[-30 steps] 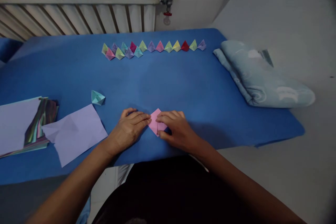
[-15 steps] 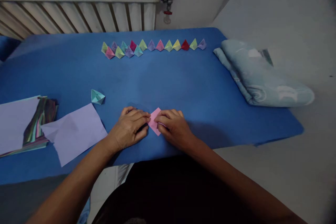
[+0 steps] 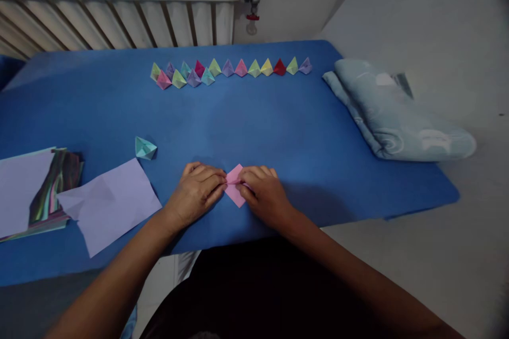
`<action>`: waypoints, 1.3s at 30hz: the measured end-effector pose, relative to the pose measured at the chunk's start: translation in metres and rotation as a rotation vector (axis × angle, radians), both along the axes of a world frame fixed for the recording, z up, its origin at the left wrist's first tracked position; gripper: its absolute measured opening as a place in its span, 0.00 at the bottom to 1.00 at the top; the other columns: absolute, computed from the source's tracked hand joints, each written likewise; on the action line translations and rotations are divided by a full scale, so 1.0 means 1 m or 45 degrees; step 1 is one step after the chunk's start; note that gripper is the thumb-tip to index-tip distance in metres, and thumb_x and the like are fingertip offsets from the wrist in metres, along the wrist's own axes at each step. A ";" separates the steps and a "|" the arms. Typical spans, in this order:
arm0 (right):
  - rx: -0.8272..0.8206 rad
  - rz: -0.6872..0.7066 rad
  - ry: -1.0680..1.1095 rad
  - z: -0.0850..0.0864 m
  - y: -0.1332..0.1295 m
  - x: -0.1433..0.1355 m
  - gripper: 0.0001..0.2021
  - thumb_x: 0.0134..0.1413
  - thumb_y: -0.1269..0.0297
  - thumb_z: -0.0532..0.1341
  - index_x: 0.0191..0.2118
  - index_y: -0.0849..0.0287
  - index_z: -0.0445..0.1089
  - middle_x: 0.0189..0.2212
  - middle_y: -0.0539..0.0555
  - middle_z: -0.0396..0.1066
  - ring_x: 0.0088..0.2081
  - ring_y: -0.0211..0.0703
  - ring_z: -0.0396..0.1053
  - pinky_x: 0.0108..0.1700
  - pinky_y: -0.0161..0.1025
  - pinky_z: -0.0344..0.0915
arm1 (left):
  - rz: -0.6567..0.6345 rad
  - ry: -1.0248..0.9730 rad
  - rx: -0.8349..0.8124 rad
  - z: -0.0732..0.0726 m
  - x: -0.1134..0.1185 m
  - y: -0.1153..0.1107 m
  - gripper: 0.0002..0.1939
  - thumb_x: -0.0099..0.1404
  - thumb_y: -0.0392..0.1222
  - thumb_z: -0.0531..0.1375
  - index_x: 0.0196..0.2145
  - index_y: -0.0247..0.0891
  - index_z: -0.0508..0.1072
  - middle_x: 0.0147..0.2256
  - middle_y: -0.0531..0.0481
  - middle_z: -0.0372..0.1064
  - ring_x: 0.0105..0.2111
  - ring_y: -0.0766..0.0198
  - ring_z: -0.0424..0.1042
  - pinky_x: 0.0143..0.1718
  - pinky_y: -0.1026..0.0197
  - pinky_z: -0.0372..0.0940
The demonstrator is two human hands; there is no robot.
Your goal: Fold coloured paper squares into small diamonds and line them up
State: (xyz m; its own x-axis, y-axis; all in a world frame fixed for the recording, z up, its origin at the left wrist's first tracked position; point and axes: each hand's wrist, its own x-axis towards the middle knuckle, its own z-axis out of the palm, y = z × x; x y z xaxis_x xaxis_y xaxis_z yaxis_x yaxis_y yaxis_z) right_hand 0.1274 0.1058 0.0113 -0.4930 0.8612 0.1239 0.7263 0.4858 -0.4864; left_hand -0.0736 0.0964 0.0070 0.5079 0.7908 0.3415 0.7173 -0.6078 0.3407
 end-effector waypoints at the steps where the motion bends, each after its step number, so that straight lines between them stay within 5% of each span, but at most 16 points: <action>1: -0.001 -0.019 -0.004 0.000 0.000 -0.001 0.05 0.59 0.69 0.56 0.36 0.58 0.69 0.39 0.53 0.73 0.40 0.44 0.65 0.41 0.41 0.53 | 0.012 -0.003 -0.012 0.000 0.000 0.000 0.08 0.69 0.40 0.54 0.39 0.39 0.73 0.41 0.50 0.75 0.41 0.61 0.71 0.47 0.53 0.55; 20: 0.009 -0.116 -0.025 -0.001 0.001 -0.005 0.05 0.59 0.67 0.57 0.33 0.58 0.67 0.37 0.54 0.72 0.39 0.45 0.64 0.41 0.41 0.54 | 0.268 -0.017 -0.158 -0.004 0.009 0.006 0.08 0.66 0.46 0.57 0.32 0.40 0.71 0.38 0.49 0.72 0.41 0.57 0.66 0.42 0.54 0.56; 32: 0.030 -0.030 -0.065 -0.001 -0.003 -0.001 0.13 0.58 0.70 0.58 0.47 0.51 0.72 0.42 0.54 0.71 0.41 0.45 0.63 0.42 0.42 0.54 | 0.327 0.068 -0.252 0.003 0.014 0.011 0.08 0.64 0.43 0.58 0.29 0.39 0.70 0.37 0.48 0.70 0.38 0.57 0.65 0.39 0.53 0.56; 39: 0.067 0.000 -0.151 -0.003 -0.005 0.003 0.15 0.61 0.63 0.56 0.51 0.54 0.71 0.46 0.57 0.70 0.39 0.46 0.62 0.42 0.45 0.56 | 0.367 0.066 -0.268 0.006 0.016 0.009 0.10 0.64 0.46 0.58 0.28 0.38 0.69 0.36 0.47 0.70 0.38 0.55 0.64 0.38 0.52 0.55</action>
